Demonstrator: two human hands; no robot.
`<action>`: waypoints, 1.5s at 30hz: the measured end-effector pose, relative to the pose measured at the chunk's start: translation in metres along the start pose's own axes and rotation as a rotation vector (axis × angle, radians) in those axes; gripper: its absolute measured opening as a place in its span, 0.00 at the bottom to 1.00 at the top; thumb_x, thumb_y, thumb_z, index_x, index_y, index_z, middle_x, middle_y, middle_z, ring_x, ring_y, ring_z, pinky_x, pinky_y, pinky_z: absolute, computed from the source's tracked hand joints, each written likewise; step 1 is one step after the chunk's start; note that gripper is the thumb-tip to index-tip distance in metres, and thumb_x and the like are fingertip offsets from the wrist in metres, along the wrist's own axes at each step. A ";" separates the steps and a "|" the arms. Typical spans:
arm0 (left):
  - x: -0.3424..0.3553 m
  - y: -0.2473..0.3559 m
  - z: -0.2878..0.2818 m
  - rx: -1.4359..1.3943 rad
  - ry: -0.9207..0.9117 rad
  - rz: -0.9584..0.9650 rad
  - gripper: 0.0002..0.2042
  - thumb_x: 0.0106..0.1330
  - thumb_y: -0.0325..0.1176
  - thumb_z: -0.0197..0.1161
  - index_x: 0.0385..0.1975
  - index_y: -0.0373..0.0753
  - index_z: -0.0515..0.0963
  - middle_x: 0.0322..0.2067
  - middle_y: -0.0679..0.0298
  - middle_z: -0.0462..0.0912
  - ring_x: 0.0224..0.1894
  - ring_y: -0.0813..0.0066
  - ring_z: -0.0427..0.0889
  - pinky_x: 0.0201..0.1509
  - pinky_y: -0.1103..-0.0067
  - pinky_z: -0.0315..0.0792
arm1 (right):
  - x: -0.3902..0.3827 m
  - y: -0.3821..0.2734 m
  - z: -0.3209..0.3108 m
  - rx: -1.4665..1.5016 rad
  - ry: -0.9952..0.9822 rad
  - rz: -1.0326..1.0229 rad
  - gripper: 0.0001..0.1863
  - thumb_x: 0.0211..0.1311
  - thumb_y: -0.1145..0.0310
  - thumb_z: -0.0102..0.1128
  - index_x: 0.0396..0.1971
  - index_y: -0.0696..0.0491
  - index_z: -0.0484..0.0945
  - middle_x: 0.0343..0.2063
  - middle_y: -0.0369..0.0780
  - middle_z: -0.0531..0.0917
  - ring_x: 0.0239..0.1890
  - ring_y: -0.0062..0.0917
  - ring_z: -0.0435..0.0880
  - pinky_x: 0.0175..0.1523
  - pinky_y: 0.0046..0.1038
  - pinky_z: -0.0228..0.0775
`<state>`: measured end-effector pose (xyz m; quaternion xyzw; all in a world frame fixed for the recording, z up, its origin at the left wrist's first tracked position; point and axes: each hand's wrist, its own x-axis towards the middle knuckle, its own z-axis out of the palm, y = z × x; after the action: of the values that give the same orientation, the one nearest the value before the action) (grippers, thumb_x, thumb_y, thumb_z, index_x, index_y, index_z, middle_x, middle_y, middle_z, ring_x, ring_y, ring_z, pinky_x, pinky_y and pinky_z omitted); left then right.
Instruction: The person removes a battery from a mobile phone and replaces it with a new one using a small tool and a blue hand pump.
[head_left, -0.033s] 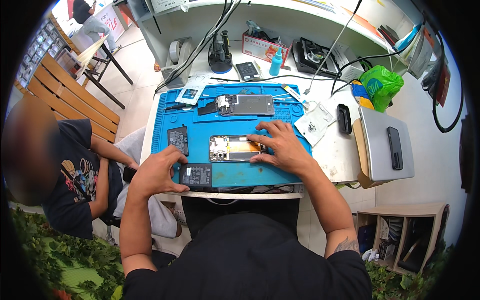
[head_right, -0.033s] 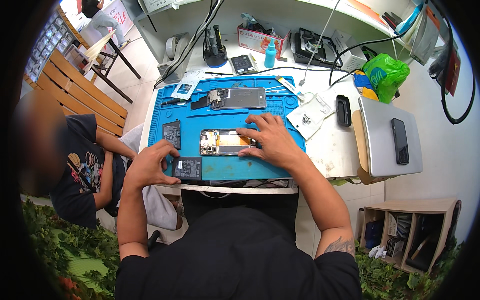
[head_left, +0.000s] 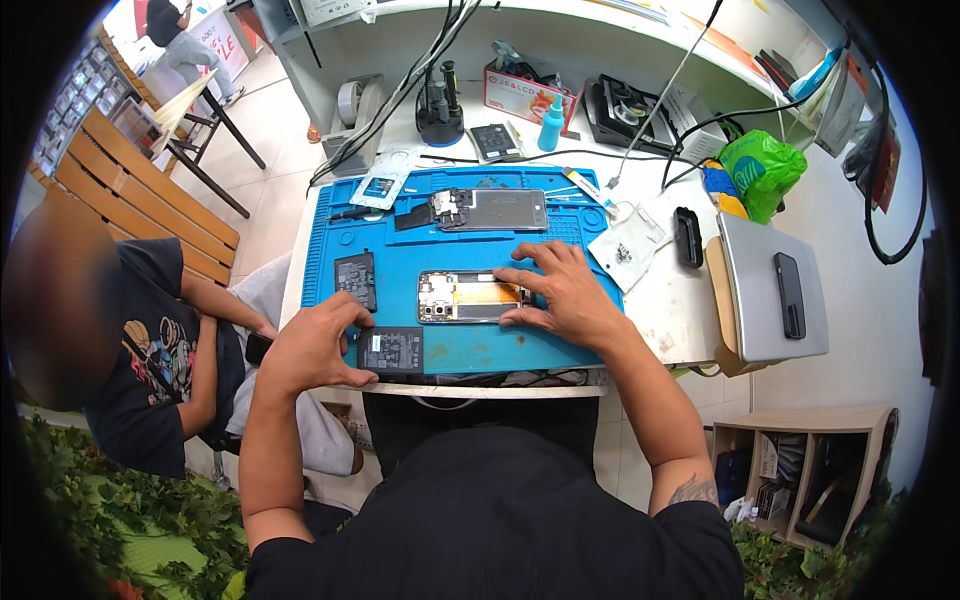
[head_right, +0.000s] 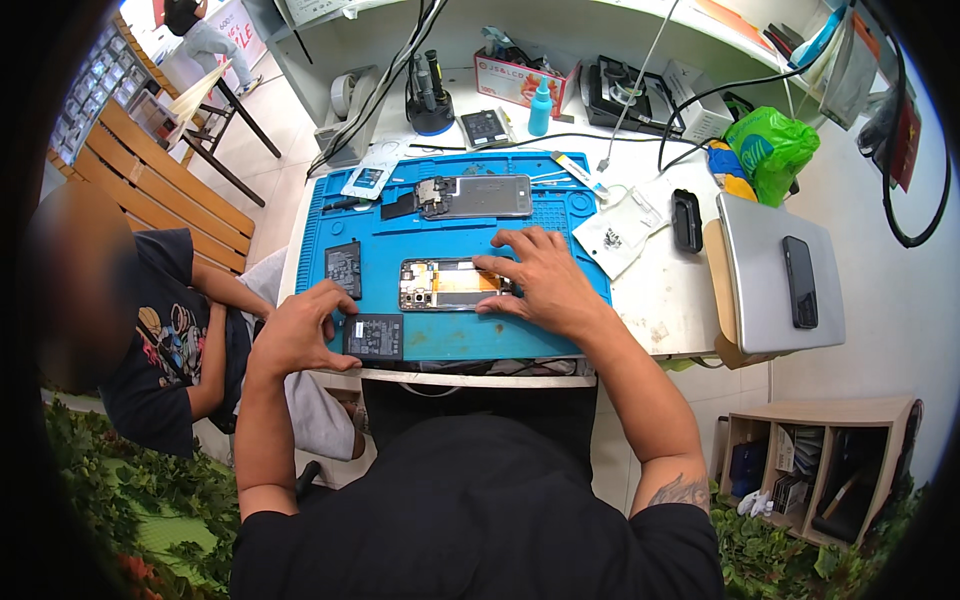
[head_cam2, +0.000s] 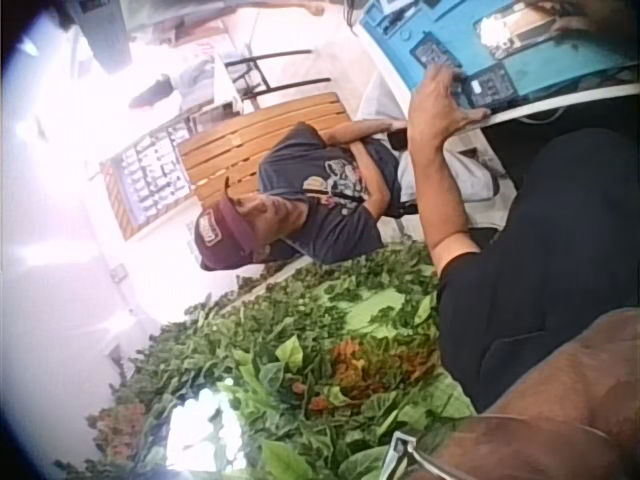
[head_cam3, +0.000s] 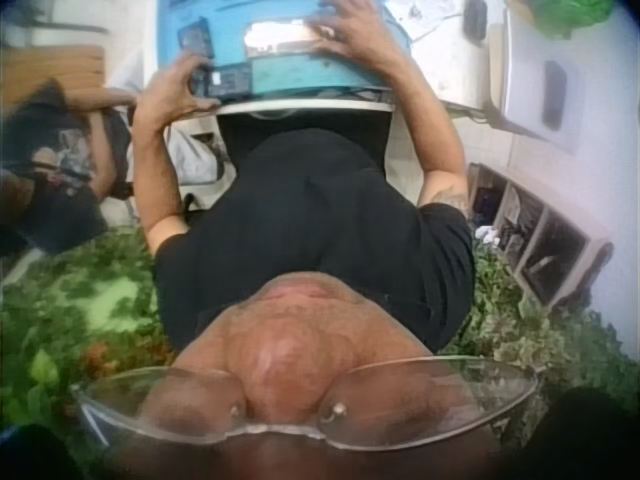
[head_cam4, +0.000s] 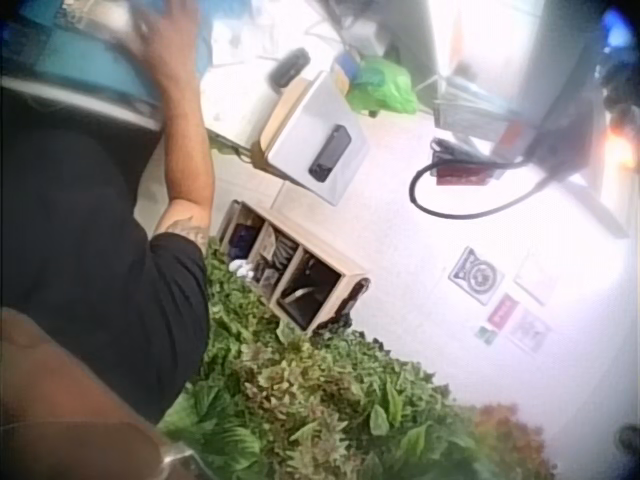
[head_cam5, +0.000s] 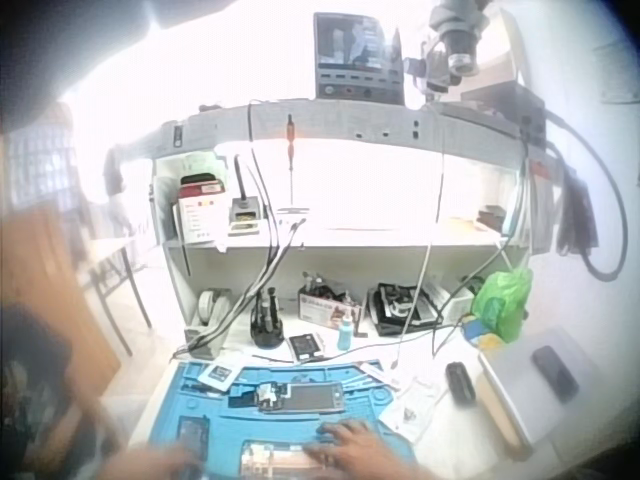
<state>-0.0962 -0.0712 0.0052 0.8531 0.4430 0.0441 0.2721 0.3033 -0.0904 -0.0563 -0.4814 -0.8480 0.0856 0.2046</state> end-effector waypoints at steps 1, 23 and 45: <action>0.000 -0.001 0.000 0.003 0.007 0.022 0.33 0.41 0.42 0.92 0.49 0.39 0.86 0.47 0.61 0.84 0.34 0.66 0.88 0.42 0.71 0.84 | 0.000 0.000 0.000 0.003 0.002 0.005 0.35 0.60 0.35 0.77 0.63 0.38 0.89 0.62 0.38 0.81 0.67 0.38 0.74 0.71 0.43 0.62; 0.109 0.048 0.014 0.140 0.228 0.328 0.29 0.42 0.45 0.90 0.44 0.40 0.88 0.42 0.61 0.88 0.45 0.58 0.90 0.51 0.68 0.84 | 0.004 0.013 0.005 0.107 0.041 0.036 0.42 0.44 0.33 0.87 0.57 0.43 0.91 0.55 0.38 0.83 0.62 0.37 0.75 0.67 0.43 0.62; 0.115 0.041 0.011 0.076 0.122 0.326 0.30 0.43 0.49 0.90 0.45 0.41 0.88 0.43 0.58 0.88 0.47 0.56 0.90 0.51 0.66 0.84 | 0.003 0.019 0.015 0.103 0.064 0.017 0.45 0.41 0.35 0.89 0.60 0.42 0.90 0.57 0.38 0.82 0.63 0.38 0.76 0.68 0.43 0.62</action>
<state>0.0061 -0.0049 -0.0023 0.9191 0.3157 0.1226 0.2015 0.3104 -0.0770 -0.0758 -0.4798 -0.8315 0.1153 0.2552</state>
